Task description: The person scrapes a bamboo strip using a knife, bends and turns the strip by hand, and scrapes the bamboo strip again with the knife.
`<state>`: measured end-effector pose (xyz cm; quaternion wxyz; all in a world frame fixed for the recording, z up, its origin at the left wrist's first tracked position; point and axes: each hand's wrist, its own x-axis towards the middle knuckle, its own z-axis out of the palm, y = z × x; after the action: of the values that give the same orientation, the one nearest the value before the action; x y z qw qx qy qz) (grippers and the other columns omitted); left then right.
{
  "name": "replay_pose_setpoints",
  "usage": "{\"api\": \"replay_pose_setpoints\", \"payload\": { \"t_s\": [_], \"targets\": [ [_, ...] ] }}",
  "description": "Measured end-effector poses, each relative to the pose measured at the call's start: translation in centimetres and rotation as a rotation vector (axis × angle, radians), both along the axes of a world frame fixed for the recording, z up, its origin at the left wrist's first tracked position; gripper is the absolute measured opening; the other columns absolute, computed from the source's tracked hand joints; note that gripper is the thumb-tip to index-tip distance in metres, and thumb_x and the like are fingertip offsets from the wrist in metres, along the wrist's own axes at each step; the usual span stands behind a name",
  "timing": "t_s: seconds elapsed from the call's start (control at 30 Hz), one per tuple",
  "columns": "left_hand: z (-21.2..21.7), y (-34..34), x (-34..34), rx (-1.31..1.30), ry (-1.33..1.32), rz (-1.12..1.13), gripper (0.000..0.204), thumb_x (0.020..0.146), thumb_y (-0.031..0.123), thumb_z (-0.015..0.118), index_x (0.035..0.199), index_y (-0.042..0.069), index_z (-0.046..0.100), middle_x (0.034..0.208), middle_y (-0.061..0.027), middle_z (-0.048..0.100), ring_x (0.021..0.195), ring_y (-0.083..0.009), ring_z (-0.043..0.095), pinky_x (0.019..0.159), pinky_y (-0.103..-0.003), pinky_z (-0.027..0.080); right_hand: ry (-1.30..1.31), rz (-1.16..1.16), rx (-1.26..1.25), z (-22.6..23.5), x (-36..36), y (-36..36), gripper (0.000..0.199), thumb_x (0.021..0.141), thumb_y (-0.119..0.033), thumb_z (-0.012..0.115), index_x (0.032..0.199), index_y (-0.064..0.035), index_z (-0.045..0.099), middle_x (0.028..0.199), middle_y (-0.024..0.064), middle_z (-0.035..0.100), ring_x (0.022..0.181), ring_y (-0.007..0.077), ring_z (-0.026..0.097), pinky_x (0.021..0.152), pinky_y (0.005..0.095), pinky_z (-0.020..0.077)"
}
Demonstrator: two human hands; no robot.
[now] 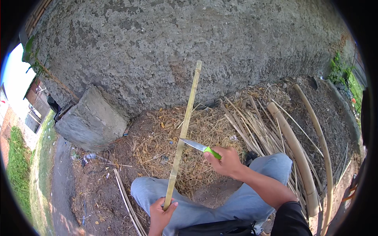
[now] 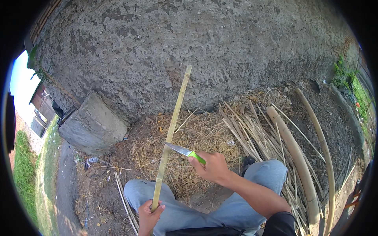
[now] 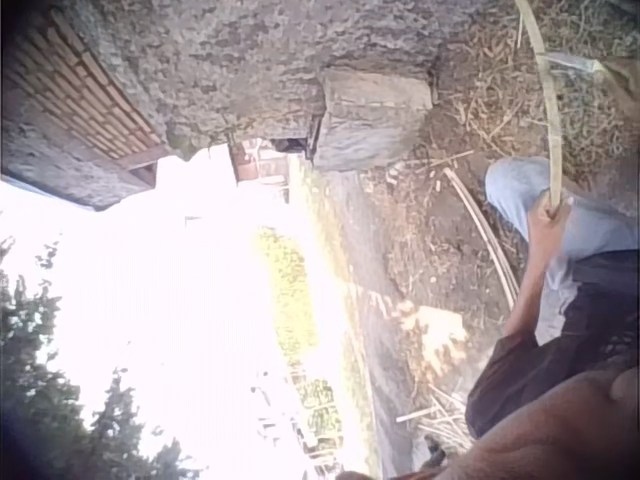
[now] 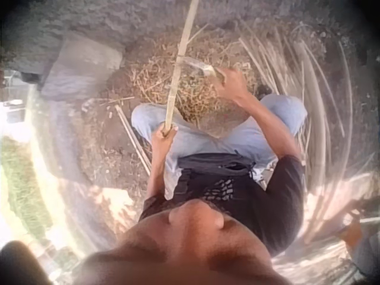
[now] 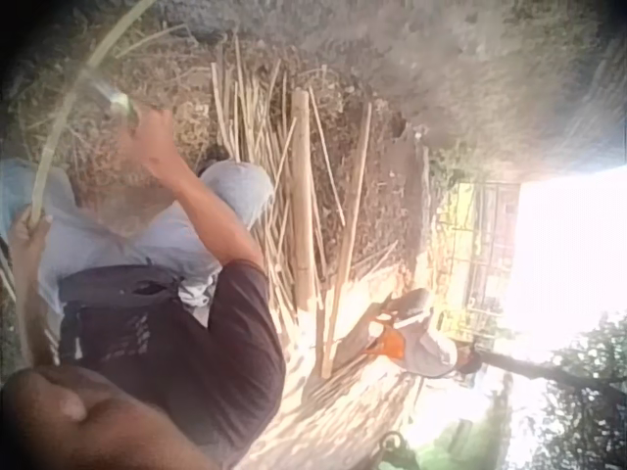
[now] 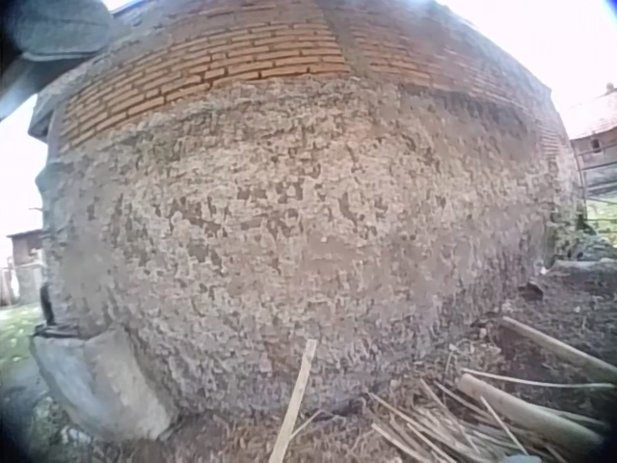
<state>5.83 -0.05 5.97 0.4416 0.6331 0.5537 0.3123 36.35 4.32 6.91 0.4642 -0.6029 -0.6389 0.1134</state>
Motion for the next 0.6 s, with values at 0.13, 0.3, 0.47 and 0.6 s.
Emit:
{"api": "replay_pose_setpoints", "payload": {
  "t_s": [0.13,0.3,0.47,0.6],
  "targets": [
    [1.3,1.3,-1.3,-0.014,0.099,0.015,0.020,0.080,0.007,0.078,0.094,-0.002,0.067,0.061,0.0038,0.054,0.054,-0.0020,0.043,0.048,-0.021,0.034,0.088,-0.047,-0.045,1.3,0.9,0.2,0.033,0.088,-0.035,0.069,0.074,-0.0047,0.065,0.047,0.0077,0.050,0.038,0.0216,0.050,0.040,0.0361,0.0377],
    [1.8,2.0,-1.4,0.174,0.220,0.046,0.019,0.080,0.006,0.077,0.094,-0.003,0.066,0.061,0.0037,0.054,0.057,-0.0019,0.043,0.049,-0.022,0.035,0.020,-0.060,0.039,1.0,0.4,-0.1,0.036,0.087,-0.039,0.069,0.076,-0.0054,0.066,0.045,0.0077,0.050,0.039,0.0251,0.055,0.040,0.0379,0.0411],
    [0.9,1.9,-1.2,0.390,0.281,-0.013,0.026,0.076,0.011,0.081,0.094,-0.001,0.067,0.067,-0.0126,0.063,0.055,-0.0196,0.061,0.052,-0.031,0.046,-0.027,0.002,0.027,0.2,0.0,-0.1,0.035,0.087,-0.038,0.070,0.078,-0.0041,0.067,0.048,0.0090,0.054,0.040,0.0263,0.056,0.039,0.0376,0.0435],
    [1.3,1.6,-0.3,0.518,0.273,-0.029,0.030,0.073,0.010,0.083,0.096,-0.001,0.067,0.073,-0.0133,0.066,0.059,-0.0227,0.064,0.053,-0.033,0.048,0.000,-0.023,0.058,0.2,0.3,0.1,0.036,0.086,-0.039,0.071,0.079,-0.0039,0.066,0.049,0.0094,0.055,0.040,0.0260,0.056,0.039,0.0372,0.0423]
  ]
}}
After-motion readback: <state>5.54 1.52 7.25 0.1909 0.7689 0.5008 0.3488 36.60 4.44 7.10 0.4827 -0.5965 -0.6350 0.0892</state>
